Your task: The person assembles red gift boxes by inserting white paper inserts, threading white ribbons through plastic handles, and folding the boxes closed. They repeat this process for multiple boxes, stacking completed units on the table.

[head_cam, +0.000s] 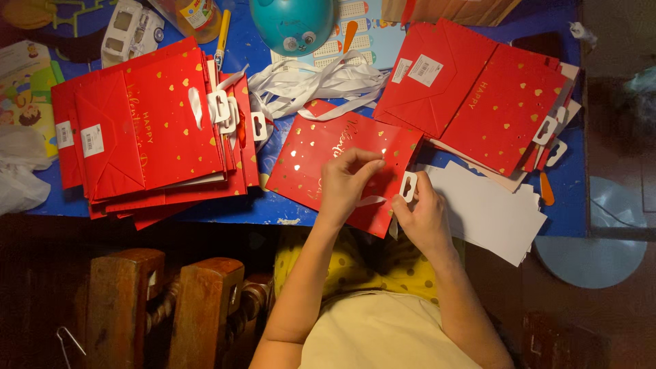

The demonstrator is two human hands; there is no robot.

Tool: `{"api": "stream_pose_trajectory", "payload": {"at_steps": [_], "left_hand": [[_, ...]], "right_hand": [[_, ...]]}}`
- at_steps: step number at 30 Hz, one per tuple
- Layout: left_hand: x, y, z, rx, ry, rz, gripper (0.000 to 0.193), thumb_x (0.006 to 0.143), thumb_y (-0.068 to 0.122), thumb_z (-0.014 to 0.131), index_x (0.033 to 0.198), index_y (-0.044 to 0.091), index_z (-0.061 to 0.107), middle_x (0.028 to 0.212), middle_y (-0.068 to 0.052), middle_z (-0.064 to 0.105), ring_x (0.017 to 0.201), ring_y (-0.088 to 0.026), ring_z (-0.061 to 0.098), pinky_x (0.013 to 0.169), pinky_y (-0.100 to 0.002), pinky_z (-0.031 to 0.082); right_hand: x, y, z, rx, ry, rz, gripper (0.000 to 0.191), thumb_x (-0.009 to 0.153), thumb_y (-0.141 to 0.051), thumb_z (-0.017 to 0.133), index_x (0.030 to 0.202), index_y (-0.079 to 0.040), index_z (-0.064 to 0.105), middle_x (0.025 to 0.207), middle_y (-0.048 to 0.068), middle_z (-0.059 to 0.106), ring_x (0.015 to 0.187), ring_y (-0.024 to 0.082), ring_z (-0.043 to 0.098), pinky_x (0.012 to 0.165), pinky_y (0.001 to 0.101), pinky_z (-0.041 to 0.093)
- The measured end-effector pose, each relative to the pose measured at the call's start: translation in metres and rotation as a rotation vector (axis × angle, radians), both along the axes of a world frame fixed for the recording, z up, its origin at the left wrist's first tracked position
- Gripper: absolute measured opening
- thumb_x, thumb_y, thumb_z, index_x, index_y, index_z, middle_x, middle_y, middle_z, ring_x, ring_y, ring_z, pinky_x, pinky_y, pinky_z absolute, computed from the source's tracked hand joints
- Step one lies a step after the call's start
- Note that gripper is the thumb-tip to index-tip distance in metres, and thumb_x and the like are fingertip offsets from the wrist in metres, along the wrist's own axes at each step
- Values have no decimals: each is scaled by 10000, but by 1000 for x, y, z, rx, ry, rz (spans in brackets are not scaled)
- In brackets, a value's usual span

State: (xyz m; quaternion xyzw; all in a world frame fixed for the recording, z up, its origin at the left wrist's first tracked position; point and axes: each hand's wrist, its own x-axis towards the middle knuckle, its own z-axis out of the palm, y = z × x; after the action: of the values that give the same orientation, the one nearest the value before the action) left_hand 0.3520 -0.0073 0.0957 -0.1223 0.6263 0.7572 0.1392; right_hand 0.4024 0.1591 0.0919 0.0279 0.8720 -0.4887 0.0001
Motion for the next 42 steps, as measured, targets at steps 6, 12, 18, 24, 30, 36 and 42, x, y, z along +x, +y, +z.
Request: {"api": "stream_pose_trajectory", "payload": {"at_steps": [6, 12, 18, 24, 30, 36, 42], "left_hand": [[-1, 7, 5, -432, 516, -55, 162, 875, -8, 708, 1012, 50, 771, 937, -88, 752, 839, -223, 719, 729, -346, 581], [-2, 8, -7, -654, 708, -116, 186, 831, -20, 727, 991, 63, 773, 895, -108, 695, 865, -309, 648, 770, -408, 532], [-1, 10, 1, -831, 820, -179, 267, 765, -49, 677, 1004, 52, 740, 922, -118, 653, 906, -336, 618, 791, -414, 535], [-4, 18, 6, -850, 825, -217, 215, 819, -19, 701, 1029, 26, 704, 909, -119, 676, 885, -338, 630, 746, -421, 535], [-14, 10, -12, -402, 380, -151, 149, 889, 59, 757, 1030, 26, 721, 941, -76, 785, 811, -161, 749, 714, -294, 599], [-21, 0, -36, -129, 198, -225, 237, 958, 116, 681, 1170, 11, 672, 997, -75, 765, 821, -96, 705, 690, -268, 570], [-33, -10, -48, 80, 107, -275, 264, 1083, 147, 487, 1191, -26, 655, 1040, -79, 717, 848, -104, 706, 778, -272, 623]], "right_hand": [[0, 0, -2, -3, 48, 17, 266, 882, -152, 658, 1095, -25, 560, 905, 151, 744, 828, 315, 751, 754, 414, 571], [0, 0, -4, 17, 30, 9, 270, 873, -154, 667, 1087, -29, 559, 883, 147, 734, 813, 322, 745, 751, 419, 570], [-1, -1, -4, 83, 27, 9, 263, 854, -119, 679, 1070, -34, 556, 805, 161, 678, 752, 347, 688, 705, 443, 534], [-1, -3, -3, 75, 66, 31, 262, 832, -99, 681, 1037, -19, 540, 725, 149, 616, 679, 336, 636, 647, 445, 497], [-1, 12, -3, -97, 25, 52, 165, 955, -171, 651, 985, -9, 647, 761, 67, 629, 663, 196, 628, 624, 360, 509], [-16, 14, -4, -268, -62, -104, 221, 1005, -86, 577, 1180, -20, 694, 848, 65, 717, 723, 105, 700, 628, 283, 539], [-27, 0, 0, 96, 165, -57, 206, 923, -13, 688, 1124, -10, 733, 932, 68, 711, 706, 134, 665, 634, 289, 504]]}}
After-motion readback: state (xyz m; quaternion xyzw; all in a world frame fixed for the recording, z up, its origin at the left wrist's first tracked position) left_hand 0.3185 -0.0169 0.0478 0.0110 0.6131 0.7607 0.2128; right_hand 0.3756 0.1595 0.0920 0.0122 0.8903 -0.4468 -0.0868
